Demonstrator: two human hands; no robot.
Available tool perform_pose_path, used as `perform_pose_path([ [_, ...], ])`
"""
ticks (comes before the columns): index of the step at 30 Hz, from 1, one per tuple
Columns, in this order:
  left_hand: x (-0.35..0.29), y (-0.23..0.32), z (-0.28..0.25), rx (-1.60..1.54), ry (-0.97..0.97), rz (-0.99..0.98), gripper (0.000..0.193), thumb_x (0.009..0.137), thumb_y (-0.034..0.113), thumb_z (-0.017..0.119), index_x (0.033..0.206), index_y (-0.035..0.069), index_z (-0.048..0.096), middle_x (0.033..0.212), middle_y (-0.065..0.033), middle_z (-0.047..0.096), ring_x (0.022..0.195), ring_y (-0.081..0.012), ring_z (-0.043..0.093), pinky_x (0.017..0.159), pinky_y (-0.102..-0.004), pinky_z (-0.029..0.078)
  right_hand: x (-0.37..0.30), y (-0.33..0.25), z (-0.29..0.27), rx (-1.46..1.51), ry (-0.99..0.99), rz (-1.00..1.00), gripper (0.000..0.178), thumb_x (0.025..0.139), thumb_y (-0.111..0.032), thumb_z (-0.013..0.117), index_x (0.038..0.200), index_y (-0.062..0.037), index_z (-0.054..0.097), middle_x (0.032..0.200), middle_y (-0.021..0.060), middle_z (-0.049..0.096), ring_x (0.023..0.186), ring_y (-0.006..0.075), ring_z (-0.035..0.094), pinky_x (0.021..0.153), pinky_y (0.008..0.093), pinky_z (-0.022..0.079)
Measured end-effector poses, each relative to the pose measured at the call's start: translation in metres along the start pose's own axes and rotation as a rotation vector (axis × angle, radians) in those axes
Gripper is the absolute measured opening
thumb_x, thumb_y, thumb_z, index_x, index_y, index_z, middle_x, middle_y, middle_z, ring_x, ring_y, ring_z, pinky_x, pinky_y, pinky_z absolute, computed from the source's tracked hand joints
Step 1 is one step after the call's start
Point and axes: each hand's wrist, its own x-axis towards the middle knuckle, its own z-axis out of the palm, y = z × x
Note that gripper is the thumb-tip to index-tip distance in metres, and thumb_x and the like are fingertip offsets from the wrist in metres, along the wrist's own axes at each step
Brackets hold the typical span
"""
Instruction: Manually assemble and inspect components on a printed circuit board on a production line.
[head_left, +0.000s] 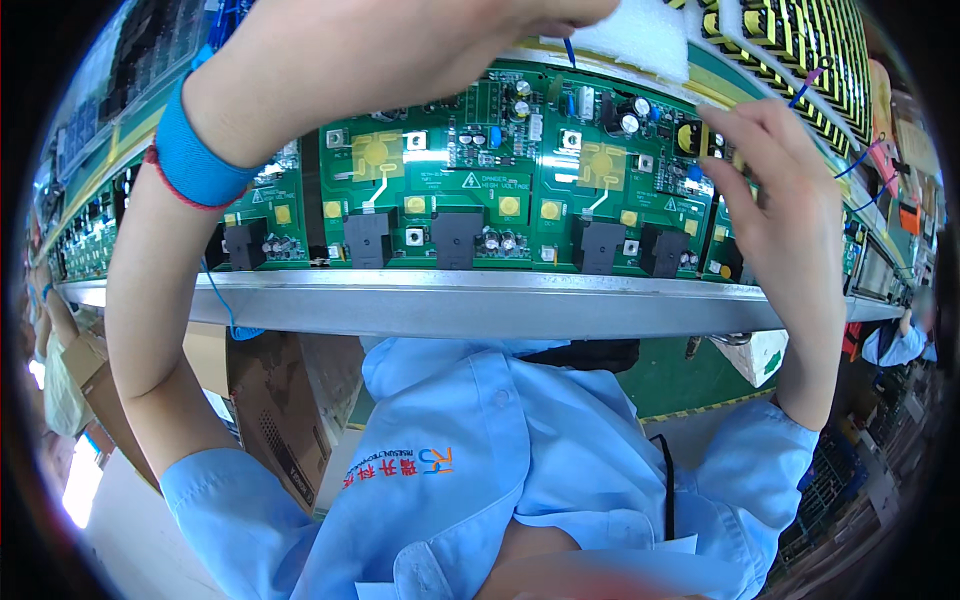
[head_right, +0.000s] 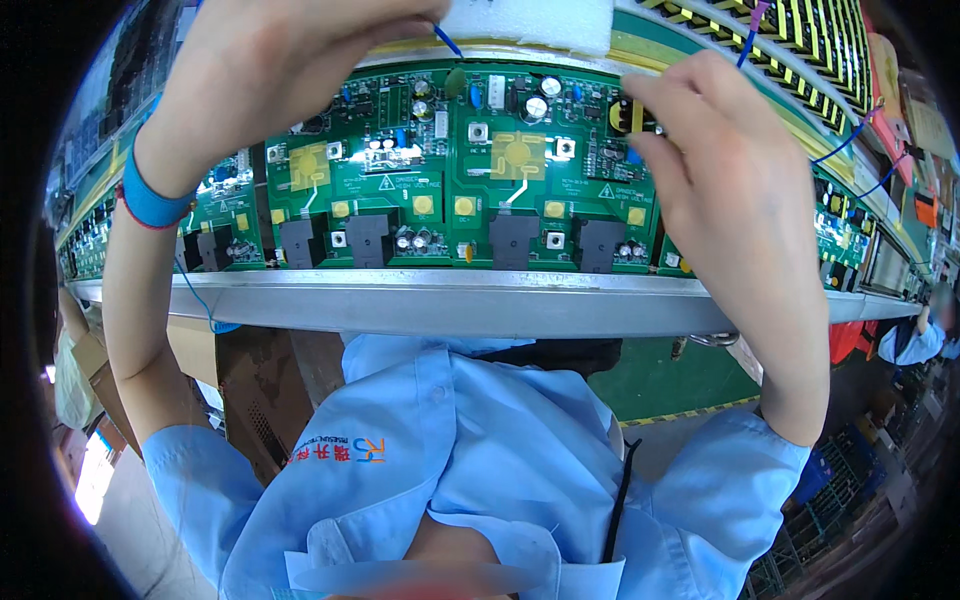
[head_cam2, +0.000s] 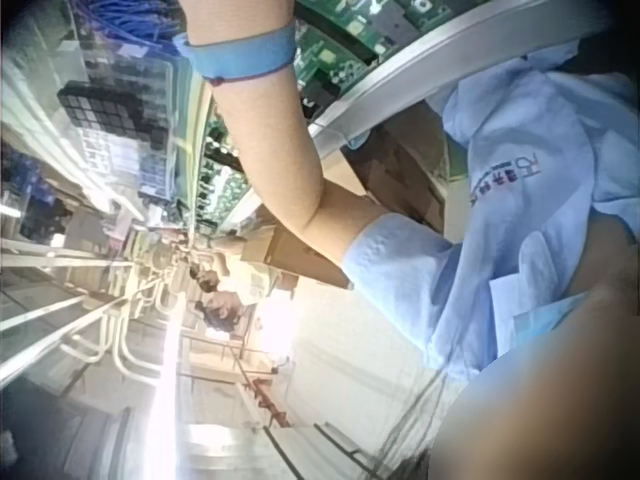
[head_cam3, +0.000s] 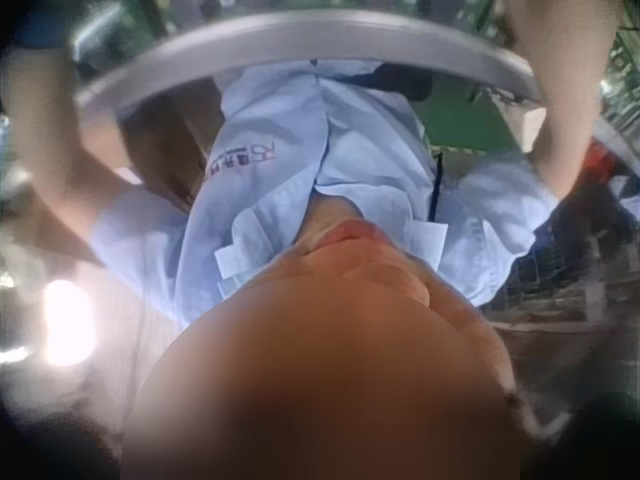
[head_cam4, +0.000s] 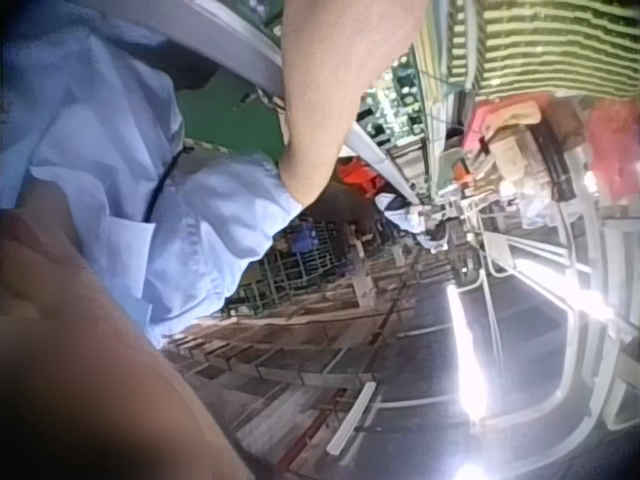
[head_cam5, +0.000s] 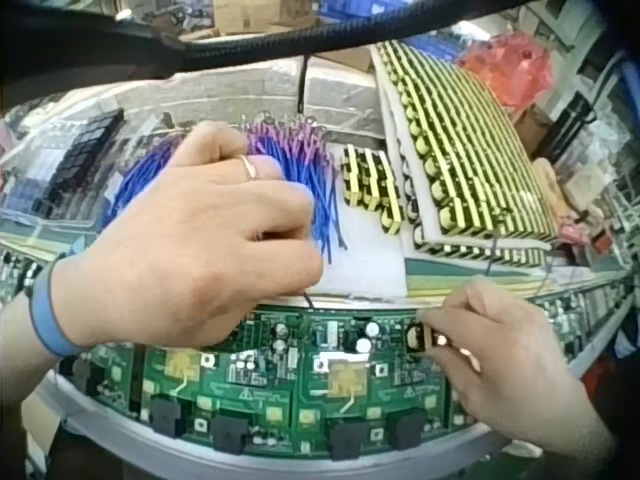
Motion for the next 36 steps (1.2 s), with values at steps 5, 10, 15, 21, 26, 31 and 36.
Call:
perform_pose_path([
  [5, 0.034, 0.023, -0.014, 0.237, -0.761, -0.097, 0.005, 0.082, 0.014, 0.065, 0.078, 0.013, 0.062, 0.077, -0.0023, 0.047, 0.082, -0.0194, 0.053, 0.089, -0.0407, 0.035, -0.004, 0.003, -0.013, 0.299, -0.001, 0.163, 0.023, 0.088, 0.003, 0.064, 0.111, -0.002, 0.068, 0.101, 0.0019, 0.062, 0.067, 0.0058, 0.05, 0.056, 0.0204, 0.039],
  [10, 0.035, 0.024, 0.0, 0.181, -0.724, -0.063, 0.017, 0.084, 0.018, 0.065, 0.068, 0.013, 0.06, 0.078, -0.0037, 0.049, 0.092, -0.0201, 0.055, 0.1, -0.0423, 0.036, -0.006, 0.006, -0.011, 0.49, -0.022, 0.202, 0.016, 0.094, 0.002, 0.058, 0.107, 0.0018, 0.068, 0.108, 0.0066, 0.061, 0.089, 0.0093, 0.06, 0.07, 0.0191, 0.046],
  [15, 0.035, 0.021, 0.004, 0.202, -0.745, 0.0, 0.015, 0.081, 0.016, 0.065, 0.068, 0.012, 0.059, 0.078, -0.0035, 0.048, 0.091, -0.0203, 0.054, 0.1, -0.0419, 0.037, -0.011, 0.013, -0.006, 0.507, 0.005, 0.173, 0.015, 0.095, 0.0, 0.059, 0.107, 0.0021, 0.067, 0.109, 0.0073, 0.062, 0.088, 0.0104, 0.06, 0.07, 0.0201, 0.047],
  [21, 0.037, 0.021, 0.003, 0.251, -0.682, 0.178, 0.008, 0.073, 0.013, 0.064, 0.068, 0.009, 0.058, 0.08, -0.0011, 0.052, 0.09, -0.0194, 0.053, 0.102, -0.0395, 0.04, -0.01, 0.017, -0.003, 0.493, 0.02, 0.13, 0.015, 0.095, 0.0, 0.059, 0.107, 0.0022, 0.067, 0.108, 0.0077, 0.062, 0.088, 0.0113, 0.06, 0.07, 0.0206, 0.047],
  [26, 0.036, 0.025, 0.0, 0.421, -0.656, 0.372, 0.006, 0.073, 0.013, 0.06, 0.069, 0.007, 0.06, 0.077, -0.0007, 0.05, 0.087, -0.0183, 0.053, 0.1, -0.0326, 0.041, -0.006, 0.011, -0.005, 0.498, 0.003, 0.141, 0.014, 0.094, 0.001, 0.058, 0.105, 0.0025, 0.066, 0.107, 0.0088, 0.062, 0.089, 0.0127, 0.06, 0.07, 0.0215, 0.047],
  [31, 0.026, 0.013, 0.007, 0.208, -0.66, 0.211, 0.005, 0.077, 0.014, 0.066, 0.079, 0.009, 0.065, 0.086, -0.0017, 0.057, 0.096, -0.0186, 0.058, 0.099, -0.0347, 0.042, -0.004, 0.007, 0.001, 0.491, 0.083, 0.066, 0.012, 0.091, 0.003, 0.06, 0.102, 0.0026, 0.066, 0.103, 0.0102, 0.063, 0.087, 0.0172, 0.061, 0.072, 0.0249, 0.048],
  [36, 0.014, 0.019, 0.018, 0.189, -0.523, 0.127, 0.005, 0.075, 0.017, 0.063, 0.075, 0.014, 0.066, 0.088, 0.0008, 0.062, 0.103, -0.0156, 0.06, 0.105, -0.0327, 0.042, -0.006, 0.003, -0.001, 0.514, 0.082, 0.119, 0.011, 0.088, 0.004, 0.063, 0.098, 0.002, 0.067, 0.099, 0.0121, 0.063, 0.089, 0.0222, 0.062, 0.078, 0.0288, 0.048],
])
